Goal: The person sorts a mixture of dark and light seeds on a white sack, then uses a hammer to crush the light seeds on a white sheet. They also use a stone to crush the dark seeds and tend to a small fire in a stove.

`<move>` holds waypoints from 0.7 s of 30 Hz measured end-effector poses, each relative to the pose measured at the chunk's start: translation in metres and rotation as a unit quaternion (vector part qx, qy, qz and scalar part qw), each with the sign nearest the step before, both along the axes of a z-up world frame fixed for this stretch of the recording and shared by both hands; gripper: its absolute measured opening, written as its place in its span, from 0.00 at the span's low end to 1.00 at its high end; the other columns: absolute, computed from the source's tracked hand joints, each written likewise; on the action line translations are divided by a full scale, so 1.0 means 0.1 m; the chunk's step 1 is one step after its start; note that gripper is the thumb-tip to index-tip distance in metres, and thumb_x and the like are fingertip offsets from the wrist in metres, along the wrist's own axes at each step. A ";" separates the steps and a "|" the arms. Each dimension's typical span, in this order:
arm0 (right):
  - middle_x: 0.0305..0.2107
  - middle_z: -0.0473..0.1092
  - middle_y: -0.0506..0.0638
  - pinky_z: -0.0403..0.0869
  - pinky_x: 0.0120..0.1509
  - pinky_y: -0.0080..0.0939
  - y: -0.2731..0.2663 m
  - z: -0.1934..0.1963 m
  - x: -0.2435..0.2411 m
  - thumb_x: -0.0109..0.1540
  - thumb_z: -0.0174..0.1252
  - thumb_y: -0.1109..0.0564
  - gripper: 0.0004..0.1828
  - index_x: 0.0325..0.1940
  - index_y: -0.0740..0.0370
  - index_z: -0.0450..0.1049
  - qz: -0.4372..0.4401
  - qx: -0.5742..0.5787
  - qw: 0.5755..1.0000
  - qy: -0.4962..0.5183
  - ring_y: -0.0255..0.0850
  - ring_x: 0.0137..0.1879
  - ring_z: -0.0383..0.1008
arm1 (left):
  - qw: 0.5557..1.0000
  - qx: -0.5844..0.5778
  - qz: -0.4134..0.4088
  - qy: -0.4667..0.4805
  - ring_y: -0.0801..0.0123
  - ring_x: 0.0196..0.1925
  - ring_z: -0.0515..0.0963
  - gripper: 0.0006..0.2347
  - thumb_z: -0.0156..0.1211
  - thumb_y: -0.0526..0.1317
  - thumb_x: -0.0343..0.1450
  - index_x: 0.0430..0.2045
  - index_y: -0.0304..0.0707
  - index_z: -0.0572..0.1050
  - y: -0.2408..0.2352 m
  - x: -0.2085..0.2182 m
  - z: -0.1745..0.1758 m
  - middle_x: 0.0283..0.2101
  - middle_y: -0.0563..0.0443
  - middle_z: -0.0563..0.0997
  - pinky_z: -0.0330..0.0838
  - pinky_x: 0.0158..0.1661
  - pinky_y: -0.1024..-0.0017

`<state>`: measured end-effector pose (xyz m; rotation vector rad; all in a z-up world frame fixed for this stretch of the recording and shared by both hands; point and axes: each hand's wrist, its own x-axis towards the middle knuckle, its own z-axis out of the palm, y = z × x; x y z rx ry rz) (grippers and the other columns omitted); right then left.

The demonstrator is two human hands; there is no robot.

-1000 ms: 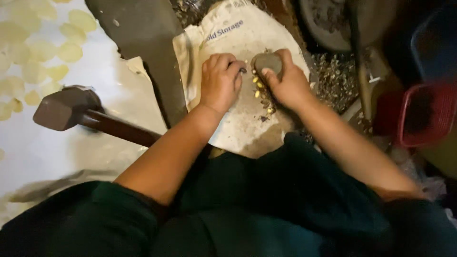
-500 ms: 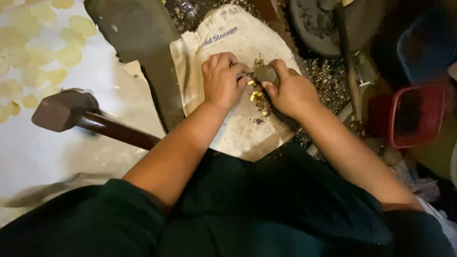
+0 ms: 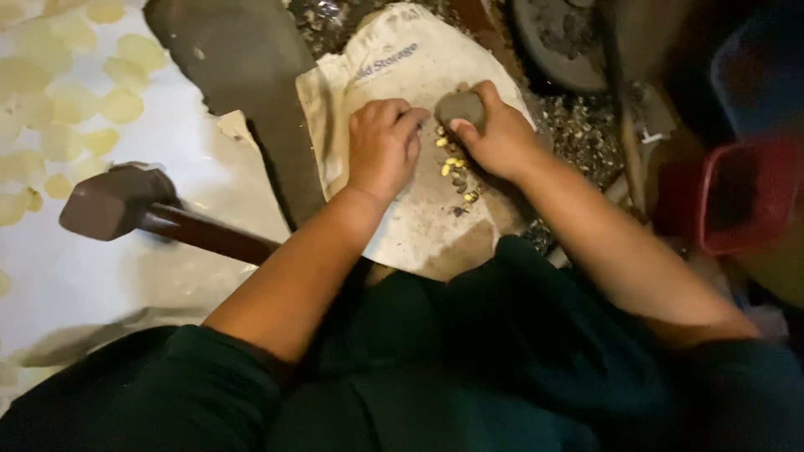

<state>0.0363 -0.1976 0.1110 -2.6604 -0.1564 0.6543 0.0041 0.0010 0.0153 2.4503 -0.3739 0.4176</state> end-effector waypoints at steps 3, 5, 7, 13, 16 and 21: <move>0.43 0.73 0.75 0.71 0.57 0.74 0.13 0.27 -0.03 0.69 0.53 0.44 0.28 0.68 0.57 0.56 0.008 -0.036 0.999 0.004 0.75 0.54 0.74 | 0.999 0.026 0.009 0.024 0.62 0.52 0.75 0.13 0.71 0.43 0.64 0.41 0.58 0.80 -0.03 0.09 -0.02 0.42 0.60 0.77 0.68 0.53 0.59; 0.45 0.73 0.67 0.74 0.54 0.70 0.15 0.23 -0.10 0.68 0.52 0.42 0.29 0.71 0.49 0.54 0.105 -0.119 0.987 -0.027 0.71 0.50 0.77 | 0.999 0.020 0.013 0.038 0.58 0.51 0.75 0.09 0.72 0.45 0.64 0.34 0.53 0.80 -0.01 0.08 -0.10 0.39 0.56 0.78 0.69 0.51 0.55; 0.46 0.72 0.66 0.75 0.53 0.69 0.20 0.40 -0.22 0.68 0.52 0.42 0.30 0.71 0.48 0.55 0.119 -0.135 0.983 -0.027 0.70 0.50 0.78 | 0.999 0.013 0.014 0.034 0.58 0.51 0.75 0.08 0.72 0.44 0.65 0.34 0.53 0.80 -0.02 0.09 -0.11 0.39 0.55 0.77 0.68 0.52 0.56; 0.43 0.74 0.70 0.75 0.52 0.71 -0.01 0.33 -0.23 0.67 0.54 0.44 0.28 0.69 0.52 0.58 0.081 -0.110 0.990 -0.029 0.73 0.49 0.77 | 0.997 -0.010 0.038 0.072 0.62 0.52 0.71 0.08 0.74 0.49 0.62 0.31 0.59 0.81 -0.15 0.08 -0.05 0.40 0.60 0.76 0.62 0.55 0.56; 0.44 0.72 0.71 0.75 0.50 0.72 0.20 0.35 -0.24 0.68 0.56 0.45 0.28 0.69 0.55 0.59 0.063 -0.054 0.992 -0.094 0.75 0.48 0.76 | 0.996 0.000 0.051 0.070 0.59 0.54 0.72 0.14 0.74 0.47 0.61 0.39 0.56 0.79 -0.06 0.01 0.06 0.44 0.56 0.76 0.64 0.55 0.53; 0.47 0.70 0.63 0.76 0.53 0.69 0.28 0.36 -0.19 0.67 0.54 0.41 0.29 0.71 0.44 0.57 0.113 -0.081 0.988 -0.072 0.71 0.49 0.77 | 0.997 -0.010 0.063 0.033 0.48 0.52 0.75 0.14 0.71 0.42 0.63 0.40 0.45 0.78 0.01 -0.02 0.00 0.44 0.47 0.75 0.69 0.50 0.49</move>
